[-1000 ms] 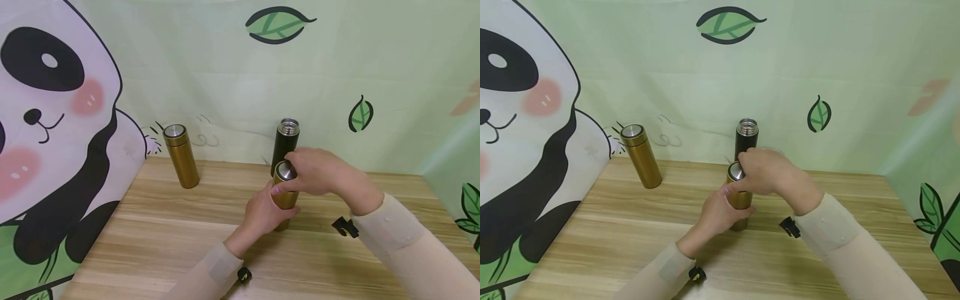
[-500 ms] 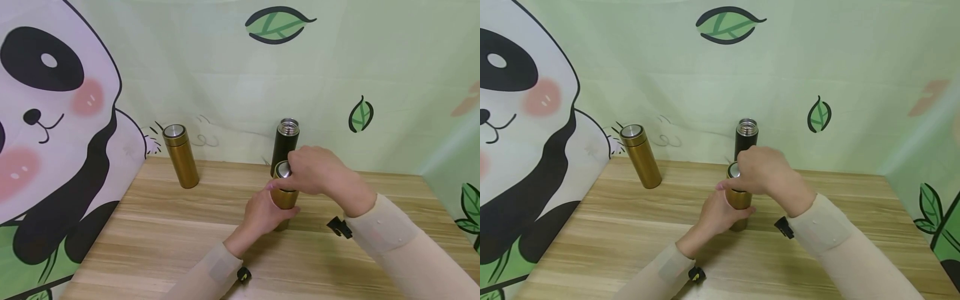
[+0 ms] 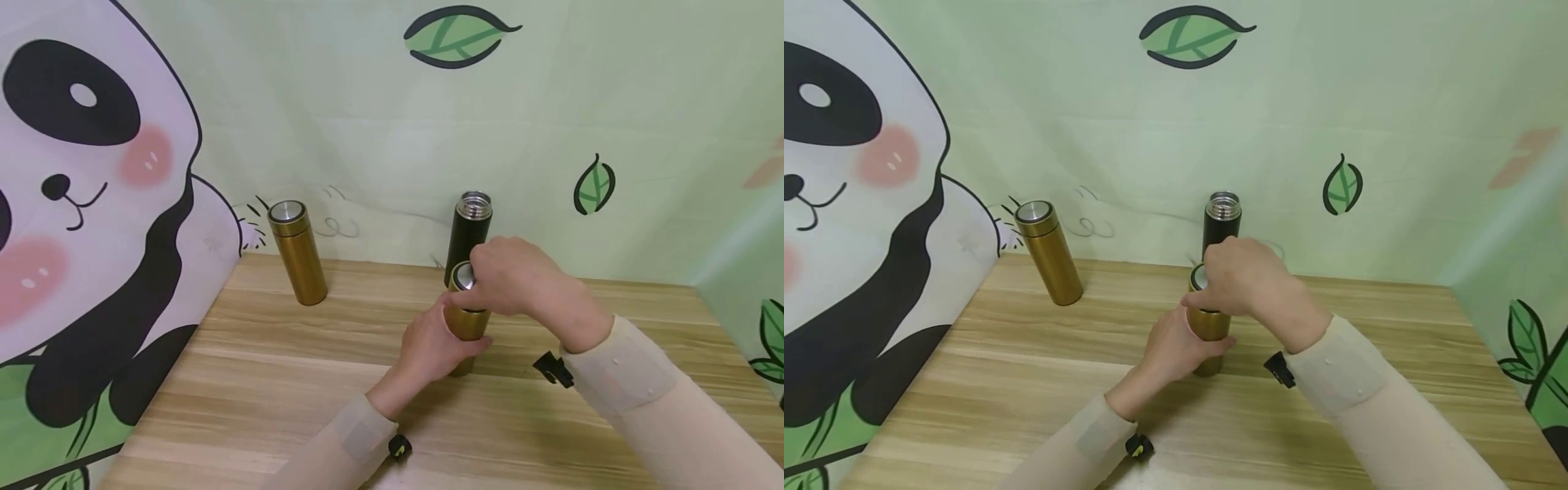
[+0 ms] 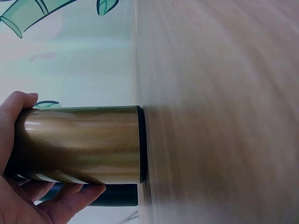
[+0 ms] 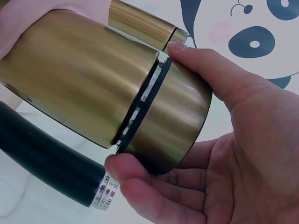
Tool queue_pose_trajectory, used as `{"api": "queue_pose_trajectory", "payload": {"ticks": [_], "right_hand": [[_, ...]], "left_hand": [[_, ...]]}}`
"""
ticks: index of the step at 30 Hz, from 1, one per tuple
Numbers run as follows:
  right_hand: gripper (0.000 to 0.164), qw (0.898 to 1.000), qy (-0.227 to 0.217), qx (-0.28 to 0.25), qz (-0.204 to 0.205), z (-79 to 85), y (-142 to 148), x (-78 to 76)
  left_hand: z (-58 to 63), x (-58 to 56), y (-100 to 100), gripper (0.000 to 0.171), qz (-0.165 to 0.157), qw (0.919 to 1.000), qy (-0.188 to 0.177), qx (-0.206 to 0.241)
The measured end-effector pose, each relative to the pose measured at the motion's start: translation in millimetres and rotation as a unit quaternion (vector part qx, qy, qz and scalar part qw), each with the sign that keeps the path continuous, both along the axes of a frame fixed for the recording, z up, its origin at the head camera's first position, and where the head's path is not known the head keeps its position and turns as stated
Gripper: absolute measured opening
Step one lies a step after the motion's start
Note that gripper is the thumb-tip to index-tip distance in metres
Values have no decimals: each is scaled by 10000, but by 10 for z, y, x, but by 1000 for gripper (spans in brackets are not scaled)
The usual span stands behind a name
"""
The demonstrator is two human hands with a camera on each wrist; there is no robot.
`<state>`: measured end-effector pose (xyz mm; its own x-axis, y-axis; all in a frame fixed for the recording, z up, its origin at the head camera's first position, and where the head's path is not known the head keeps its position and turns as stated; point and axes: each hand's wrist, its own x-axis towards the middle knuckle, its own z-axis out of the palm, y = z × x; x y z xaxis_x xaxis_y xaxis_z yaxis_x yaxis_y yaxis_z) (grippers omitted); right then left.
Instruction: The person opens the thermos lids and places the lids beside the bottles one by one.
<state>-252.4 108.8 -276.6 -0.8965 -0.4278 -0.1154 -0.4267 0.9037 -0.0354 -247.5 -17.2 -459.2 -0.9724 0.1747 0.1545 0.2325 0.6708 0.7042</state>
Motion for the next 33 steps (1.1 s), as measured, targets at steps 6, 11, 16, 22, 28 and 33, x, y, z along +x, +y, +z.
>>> {"api": "queue_pose_trajectory", "payload": {"ticks": [6,11,16,22,28,33], "right_hand": [[45,9998,-56,-16,164,21,6,-9],[48,9996,-116,-15,251,32,10,-13],[49,9993,-170,-54,326,36,20,-16],[48,9987,-261,-117,432,47,39,-21],[46,9982,-354,-40,482,61,37,-19],[42,9976,-426,-59,536,63,37,-22]], "left_hand": [[6,-13,-1,76,-39,10000,52,13],[10,-21,-5,75,-37,9999,118,-6],[11,-25,-5,77,-74,9997,192,-110],[10,-32,-3,80,-137,9994,237,-196],[3,-30,-3,79,-144,9996,200,-145],[5,-21,-13,79,-165,9998,123,-48]]}}
